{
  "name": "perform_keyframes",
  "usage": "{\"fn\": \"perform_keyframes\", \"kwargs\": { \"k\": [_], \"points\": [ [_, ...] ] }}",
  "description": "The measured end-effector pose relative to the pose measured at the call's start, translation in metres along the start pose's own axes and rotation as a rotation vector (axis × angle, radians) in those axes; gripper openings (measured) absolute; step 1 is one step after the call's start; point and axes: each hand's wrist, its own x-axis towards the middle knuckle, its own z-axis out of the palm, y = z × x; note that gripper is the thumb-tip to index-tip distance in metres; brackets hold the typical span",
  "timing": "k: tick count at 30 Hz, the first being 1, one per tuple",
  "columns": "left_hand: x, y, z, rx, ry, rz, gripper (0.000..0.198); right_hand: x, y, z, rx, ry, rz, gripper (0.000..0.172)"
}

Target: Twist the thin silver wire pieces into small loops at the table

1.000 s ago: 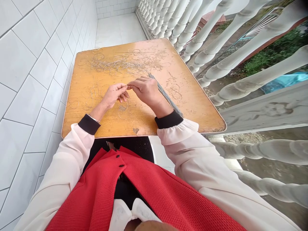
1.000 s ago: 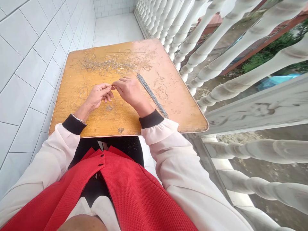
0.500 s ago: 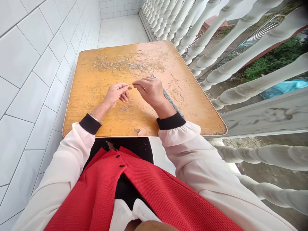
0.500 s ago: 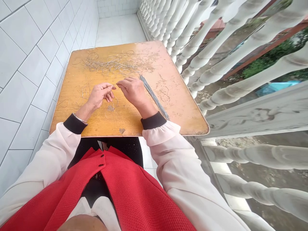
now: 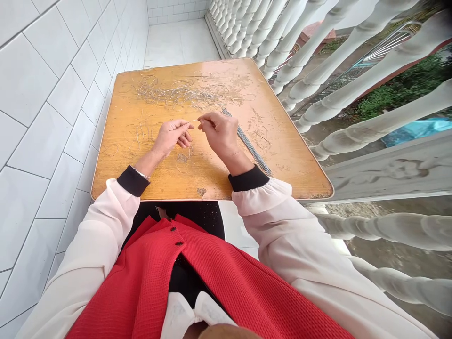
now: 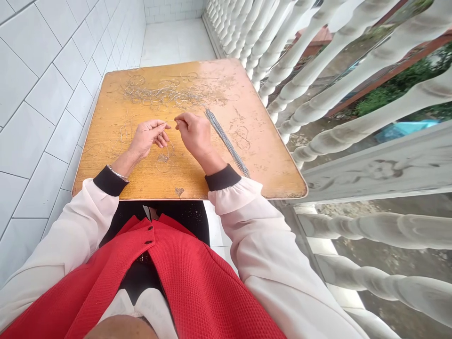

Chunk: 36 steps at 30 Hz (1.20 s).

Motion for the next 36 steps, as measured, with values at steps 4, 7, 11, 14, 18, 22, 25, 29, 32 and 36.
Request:
{"fn": "perform_keyframes", "kwargs": {
  "k": [4,7,11,14,18,22,25,29,32,36],
  "points": [
    [0.003,-0.002,-0.003,0.007,-0.02,-0.018,0.024,0.003,-0.003,-0.01,0.013,0.027,-0.098,0.026],
    [0.003,-0.002,-0.004,0.004,-0.067,-0.03,0.026,0.002,-0.007,-0.015,-0.032,-0.049,-0.201,0.025],
    [0.002,0.0,-0.007,-0.052,-0.143,-0.053,0.031,0.0,-0.007,-0.013,-0.067,-0.13,-0.183,0.034],
    [0.001,0.001,-0.01,-0.09,-0.177,-0.072,0.032,0.0,-0.005,-0.012,-0.09,-0.124,-0.137,0.034],
    [0.002,0.001,-0.01,-0.104,-0.175,-0.074,0.028,0.0,-0.007,-0.013,-0.109,-0.121,-0.105,0.036],
    [0.004,-0.001,-0.009,-0.085,-0.14,-0.066,0.027,-0.002,-0.01,-0.012,-0.112,-0.097,-0.085,0.036],
    [0.005,-0.003,-0.006,-0.068,-0.101,-0.054,0.028,-0.003,-0.011,-0.012,-0.114,-0.093,-0.068,0.037],
    [0.003,-0.002,-0.002,-0.056,-0.065,-0.041,0.028,-0.002,-0.012,-0.012,-0.123,-0.094,-0.063,0.042],
    [0.001,-0.001,-0.001,-0.049,-0.067,-0.047,0.026,-0.001,-0.011,-0.013,-0.126,-0.094,-0.058,0.043],
    [0.001,-0.003,-0.004,-0.029,-0.148,-0.081,0.023,0.001,-0.012,-0.015,-0.136,-0.097,-0.044,0.038]
  ]
}}
